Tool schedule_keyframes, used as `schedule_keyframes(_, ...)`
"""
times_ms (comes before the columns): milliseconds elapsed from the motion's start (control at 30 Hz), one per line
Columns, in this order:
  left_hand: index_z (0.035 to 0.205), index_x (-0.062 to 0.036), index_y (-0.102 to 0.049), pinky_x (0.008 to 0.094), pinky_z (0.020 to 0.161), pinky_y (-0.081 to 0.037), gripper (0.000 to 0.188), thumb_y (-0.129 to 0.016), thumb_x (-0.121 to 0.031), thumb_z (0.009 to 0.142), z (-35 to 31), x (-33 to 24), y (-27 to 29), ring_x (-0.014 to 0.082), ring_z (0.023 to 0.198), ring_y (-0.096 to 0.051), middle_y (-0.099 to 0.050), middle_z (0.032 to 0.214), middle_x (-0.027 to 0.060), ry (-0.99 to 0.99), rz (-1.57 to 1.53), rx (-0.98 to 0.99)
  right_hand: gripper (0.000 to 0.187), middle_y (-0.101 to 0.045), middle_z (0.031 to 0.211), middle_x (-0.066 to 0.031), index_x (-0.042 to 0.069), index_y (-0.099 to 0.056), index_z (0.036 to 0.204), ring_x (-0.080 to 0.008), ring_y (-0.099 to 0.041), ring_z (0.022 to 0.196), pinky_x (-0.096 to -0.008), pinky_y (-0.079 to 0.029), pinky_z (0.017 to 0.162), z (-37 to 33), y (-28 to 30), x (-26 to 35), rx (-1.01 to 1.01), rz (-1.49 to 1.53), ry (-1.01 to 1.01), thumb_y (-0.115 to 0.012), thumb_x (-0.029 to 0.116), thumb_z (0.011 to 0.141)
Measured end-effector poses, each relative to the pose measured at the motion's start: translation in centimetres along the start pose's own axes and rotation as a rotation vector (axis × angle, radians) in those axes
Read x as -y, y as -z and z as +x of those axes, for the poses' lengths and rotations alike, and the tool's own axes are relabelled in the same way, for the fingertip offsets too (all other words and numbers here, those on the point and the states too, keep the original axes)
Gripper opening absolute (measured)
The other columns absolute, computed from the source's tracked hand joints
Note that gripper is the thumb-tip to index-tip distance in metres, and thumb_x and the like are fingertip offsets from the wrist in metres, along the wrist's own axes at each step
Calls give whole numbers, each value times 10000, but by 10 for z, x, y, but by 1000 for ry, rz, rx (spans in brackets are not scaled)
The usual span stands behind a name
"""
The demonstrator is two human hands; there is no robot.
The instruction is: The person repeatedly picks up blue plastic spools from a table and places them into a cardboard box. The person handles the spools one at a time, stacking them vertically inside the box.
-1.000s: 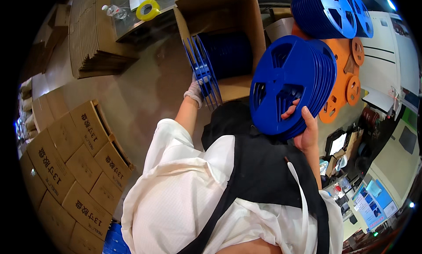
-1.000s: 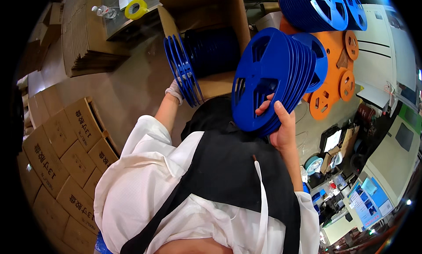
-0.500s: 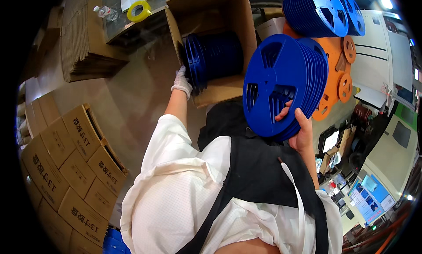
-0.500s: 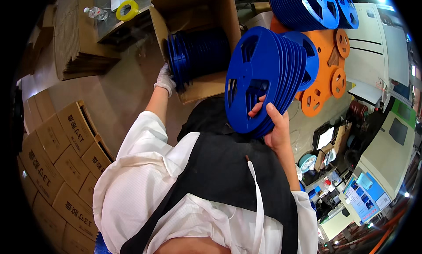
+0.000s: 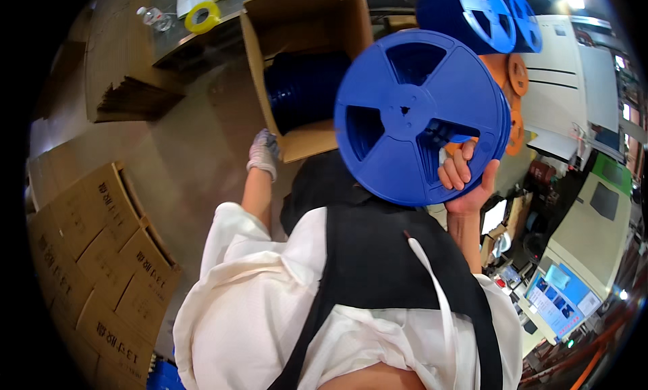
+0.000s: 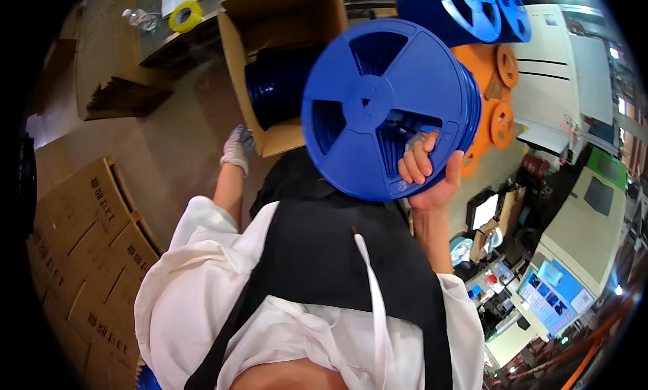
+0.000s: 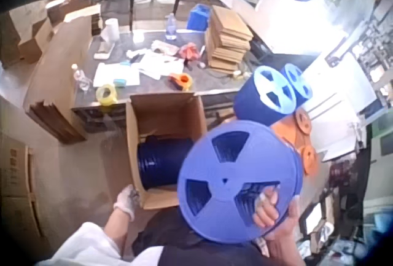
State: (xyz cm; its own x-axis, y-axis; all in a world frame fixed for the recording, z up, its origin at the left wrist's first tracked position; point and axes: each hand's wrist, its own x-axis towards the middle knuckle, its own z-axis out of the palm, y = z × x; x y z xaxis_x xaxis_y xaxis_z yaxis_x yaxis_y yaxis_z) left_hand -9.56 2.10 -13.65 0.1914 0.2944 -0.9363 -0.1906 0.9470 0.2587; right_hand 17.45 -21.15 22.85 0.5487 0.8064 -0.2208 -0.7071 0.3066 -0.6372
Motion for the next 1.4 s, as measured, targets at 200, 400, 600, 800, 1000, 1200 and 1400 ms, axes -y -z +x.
schedule_keyframes(200,1212,-33,-595,303,908,-459,309,-585,-139,922,-130,-38,-105,188,1001,-597,-650,1102,101,-1006,480,135,460,-396,612,30,64,-441,949,-76,-399,505,-240,-347,503,-2,13,14,114,269,60,-603,491,892)
schedule_keyframes(400,1125,-15,-627,386,805,-484,328,-663,-76,805,-249,-39,-185,325,888,-615,-652,987,169,-1678,1028,258,464,-408,622,25,64,-447,943,-80,-412,525,-235,-354,521,4,4,11,149,312,33,-615,493,882)
schedule_keyframes(600,1451,-25,-271,389,1028,-393,922,-741,-412,759,-248,19,-220,382,1198,-510,-523,1280,241,-763,979,698,639,-627,892,-137,6,-495,1135,-257,-632,779,-367,-523,731,1,-32,-25,35,-158,-68,-692,512,800)
schedule_keyframes(800,1416,-50,-320,414,975,-470,775,-720,-263,786,-263,-20,-189,279,1090,-576,-502,1241,201,115,-55,1109,591,-642,1036,-208,-22,-466,1176,-311,-661,935,-394,-548,786,-20,-42,26,-231,-382,-12,-752,299,770)
schedule_keyframes(1000,1429,-10,-288,446,1069,-410,798,-655,-369,817,-229,-36,-161,342,1135,-565,-373,1377,254,370,-518,1370,503,-633,859,-131,-7,-473,1161,-221,-629,745,-335,-528,703,-38,-33,79,-152,-681,279,-710,250,799)
schedule_keyframes(1200,1428,-6,-291,445,1072,-406,792,-642,-381,825,-230,-31,-169,344,1140,-562,-379,1372,258,385,-547,1357,425,-672,878,-88,-22,-584,1016,-182,-653,804,-322,-507,749,15,84,73,-510,-1371,132,-776,250,752)
schedule_keyframes(1400,1437,-11,-286,493,1082,-374,767,-572,-442,872,-219,-15,-175,379,1186,-521,-385,1370,299,349,-598,1206,572,-686,901,-181,-35,-586,1135,-302,-668,861,-370,-501,777,56,192,60,-519,-1815,37,-769,335,740)
